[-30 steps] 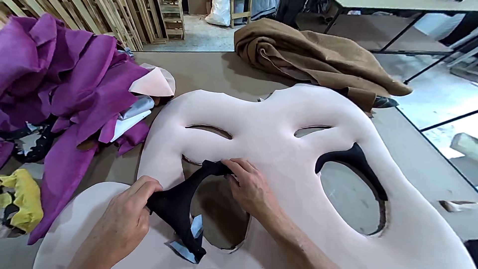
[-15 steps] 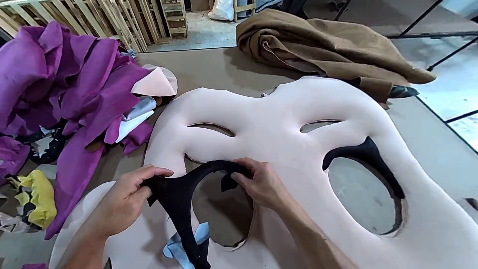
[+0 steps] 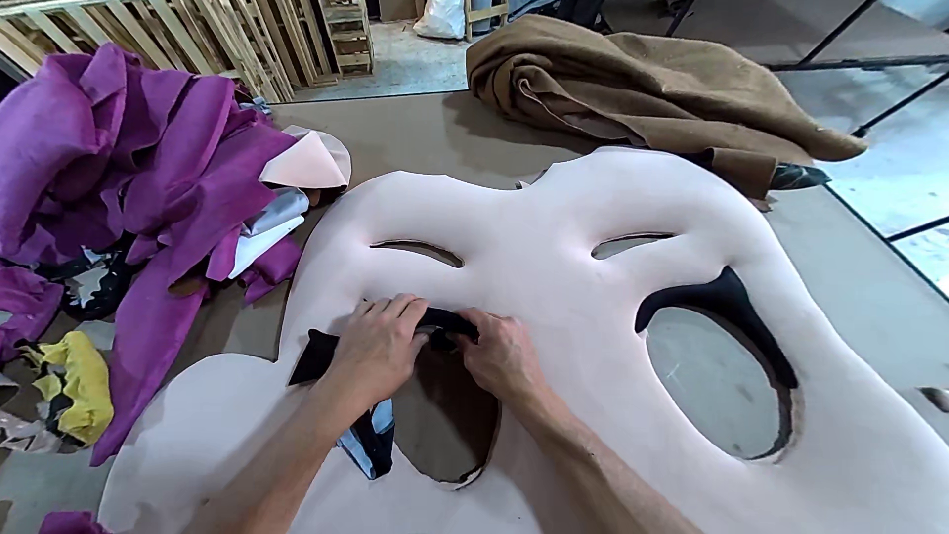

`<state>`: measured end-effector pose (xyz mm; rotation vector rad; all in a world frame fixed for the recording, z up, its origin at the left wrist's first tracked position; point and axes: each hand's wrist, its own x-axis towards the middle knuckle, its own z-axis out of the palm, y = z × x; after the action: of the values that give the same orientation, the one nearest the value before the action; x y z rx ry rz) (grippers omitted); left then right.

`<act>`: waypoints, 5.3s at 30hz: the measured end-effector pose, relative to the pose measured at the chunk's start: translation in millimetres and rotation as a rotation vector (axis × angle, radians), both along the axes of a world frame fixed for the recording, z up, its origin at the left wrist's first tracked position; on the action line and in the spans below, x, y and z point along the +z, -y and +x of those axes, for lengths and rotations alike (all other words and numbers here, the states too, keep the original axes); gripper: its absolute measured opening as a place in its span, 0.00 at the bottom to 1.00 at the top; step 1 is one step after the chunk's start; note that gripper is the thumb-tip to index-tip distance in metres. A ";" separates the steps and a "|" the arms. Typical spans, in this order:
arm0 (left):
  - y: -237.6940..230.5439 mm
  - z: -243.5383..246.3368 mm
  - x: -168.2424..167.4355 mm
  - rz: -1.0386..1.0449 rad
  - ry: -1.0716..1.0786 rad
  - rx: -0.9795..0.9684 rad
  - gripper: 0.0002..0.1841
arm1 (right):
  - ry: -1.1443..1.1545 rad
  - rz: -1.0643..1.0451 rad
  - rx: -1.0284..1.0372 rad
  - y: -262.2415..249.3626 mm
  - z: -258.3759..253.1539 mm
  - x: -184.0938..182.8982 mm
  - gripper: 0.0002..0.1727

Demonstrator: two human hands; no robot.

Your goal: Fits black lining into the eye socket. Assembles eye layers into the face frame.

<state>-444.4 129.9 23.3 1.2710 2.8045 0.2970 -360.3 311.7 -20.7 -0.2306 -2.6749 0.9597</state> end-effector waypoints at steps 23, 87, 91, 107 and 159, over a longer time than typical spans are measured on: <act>-41.9 -3.8 3.6 -0.388 0.181 -0.036 0.14 | 0.487 0.362 0.117 60.0 47.9 0.6 0.38; -33.1 -23.6 -37.5 0.082 0.074 -0.288 0.11 | -0.065 0.103 -0.329 -9.0 68.6 -6.0 0.14; -33.5 -23.6 -37.4 0.081 0.058 -0.299 0.09 | -0.016 0.314 -0.233 -3.6 62.8 -8.4 0.17; -39.0 -16.8 -26.1 0.154 0.136 -0.233 0.12 | -0.021 0.505 0.041 5.0 1.8 -7.7 0.16; 33.7 28.9 15.5 1.092 1.279 1.009 0.25 | -0.073 0.203 0.689 26.8 -76.4 -5.9 0.46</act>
<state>-415.5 96.2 38.8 -0.5368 1.6751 1.8983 -436.6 284.9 -26.6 0.7980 -2.7883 0.8177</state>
